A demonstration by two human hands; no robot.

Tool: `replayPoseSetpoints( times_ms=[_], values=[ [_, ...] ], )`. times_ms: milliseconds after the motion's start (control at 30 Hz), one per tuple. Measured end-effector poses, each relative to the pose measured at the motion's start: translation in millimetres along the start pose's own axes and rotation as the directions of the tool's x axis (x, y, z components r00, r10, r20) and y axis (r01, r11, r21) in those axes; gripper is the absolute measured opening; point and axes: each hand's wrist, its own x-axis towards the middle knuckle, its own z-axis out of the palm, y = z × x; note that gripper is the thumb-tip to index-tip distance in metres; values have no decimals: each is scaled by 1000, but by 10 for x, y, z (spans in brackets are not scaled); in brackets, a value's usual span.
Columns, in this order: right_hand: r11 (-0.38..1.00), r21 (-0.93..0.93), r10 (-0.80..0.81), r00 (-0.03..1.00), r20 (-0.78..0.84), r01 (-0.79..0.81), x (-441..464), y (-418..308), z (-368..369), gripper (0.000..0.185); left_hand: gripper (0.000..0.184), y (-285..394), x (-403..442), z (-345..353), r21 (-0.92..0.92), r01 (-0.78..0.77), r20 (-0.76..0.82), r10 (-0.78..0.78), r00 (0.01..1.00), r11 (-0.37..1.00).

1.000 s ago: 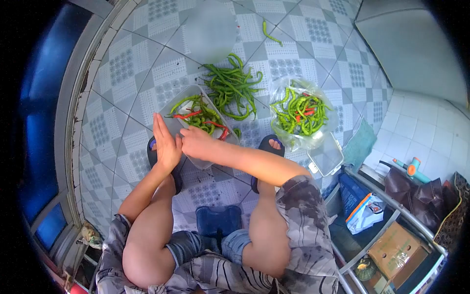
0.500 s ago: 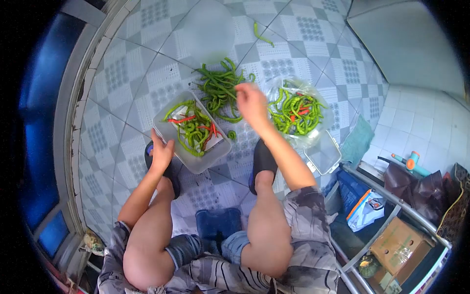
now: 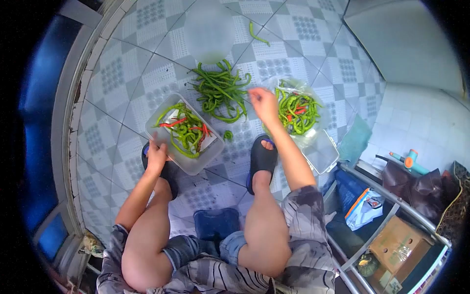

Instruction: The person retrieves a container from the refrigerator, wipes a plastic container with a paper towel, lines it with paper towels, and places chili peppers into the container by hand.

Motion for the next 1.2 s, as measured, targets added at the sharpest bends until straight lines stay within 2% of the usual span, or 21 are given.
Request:
replayPoseSetpoints(
  times_ms=[33, 133, 200, 300, 433, 500, 533, 567, 633, 700, 733, 767, 800, 867, 900, 933, 967, 1067, 1100, 1167, 1200],
  values=[
    [997, -21, -69, 997, 26, 70, 91, -79, 112, 13, 56, 125, -38, -15, -75, 99, 26, -97, 995, 992],
    [989, -111, -95, 993, 70, 102, 316, -316, 400, 12, 57, 11, -6, -3, -166, 17, 8, -16, 1000, 986],
    [913, -362, -151, 980, 130, 188, 418, -415, 515, 14, 56, 166, -50, -8, -182, 55, -23, -61, 998, 982],
    [853, -506, -37, 981, 191, 131, 518, -374, 664, 14, 56, 224, -27, -74, -211, 78, -52, -91, 994, 974],
    [919, -372, -65, 980, 189, 133, 464, -491, 466, 14, 60, 164, 73, -163, -258, 8, -116, -39, 992, 966],
    [970, -219, -82, 988, 134, 110, 378, -618, 290, 12, 62, 137, 144, -222, -277, 6, -149, -49, 988, 961],
    [972, -164, -155, 984, 86, 167, 342, -665, 210, 14, 64, 113, 163, -248, -288, 4, -174, -56, 983, 957],
    [970, -170, -160, 983, 89, 173, 299, -740, 142, 14, 64, 83, 182, -272, -297, 4, -175, -58, 983, 955],
    [995, -90, -35, 998, 48, 39, 241, -914, -19, 14, 71, 49, 261, -310, -267, 4, -258, -76, 963, 964],
    [991, -96, -97, 995, -22, 94, 189, -1086, -180, 14, 76, 45, 274, -338, -270, -41, -313, -47, 949, 962],
    [998, -18, -67, 996, -58, 66, 159, -1175, -271, 15, 73, 132, 253, -372, 69, -145, -498, 160, 852, 987],
    [997, 63, -37, 995, -93, 43, 128, -1263, -365, 17, 71, 233, 240, -400, 408, -169, -590, 400, 701, 897],
    [985, 153, -63, 988, -139, 84, 96, -1344, -461, 19, 71, 343, 218, -443, 401, -189, -597, 412, 688, 896],
    [970, 233, -36, 990, -137, 67, -39, -1645, -772, 19, 53, 954, -25, -578, 249, -464, -438, 526, 729, 850],
    [948, 317, 4, 994, -108, 30, -126, -1824, -947, 18, 53, 1247, -163, -603, 235, -490, -452, 541, 710, 839],
    [935, 351, -17, 992, -127, 61, -225, -2007, -1102, 18, 42, 1557, -327, -614, 52, -550, -273, 541, 795, 834],
    [937, 337, -47, 987, -154, 98, -332, -2182, -1264, 18, 33, 1848, -495, -604, -132, -565, -74, 561, 825, 814],
    [918, 372, -81, 983, -163, 137, -663, -2683, -1673, 17, 23, 2638, -1080, -545, -248, -588, 134, 629, 766, 770],
    [915, 365, -108, 976, -187, 171, -772, -2827, -1791, 17, 23, 2829, -1228, -523, -317, -631, 172, 698, 696, 708],
    [925, 211, -259, 930, -262, 317, -1000, -3100, -2008, 17, 22, 3106, -1551, -515, -504, -497, 286, 679, 676, 707],
    [916, 146, -320, 900, -296, 373, -1104, -3208, -2091, 18, 22, 3230, -1725, -538, -506, -523, 268, 702, 660, 686]
  ],
)
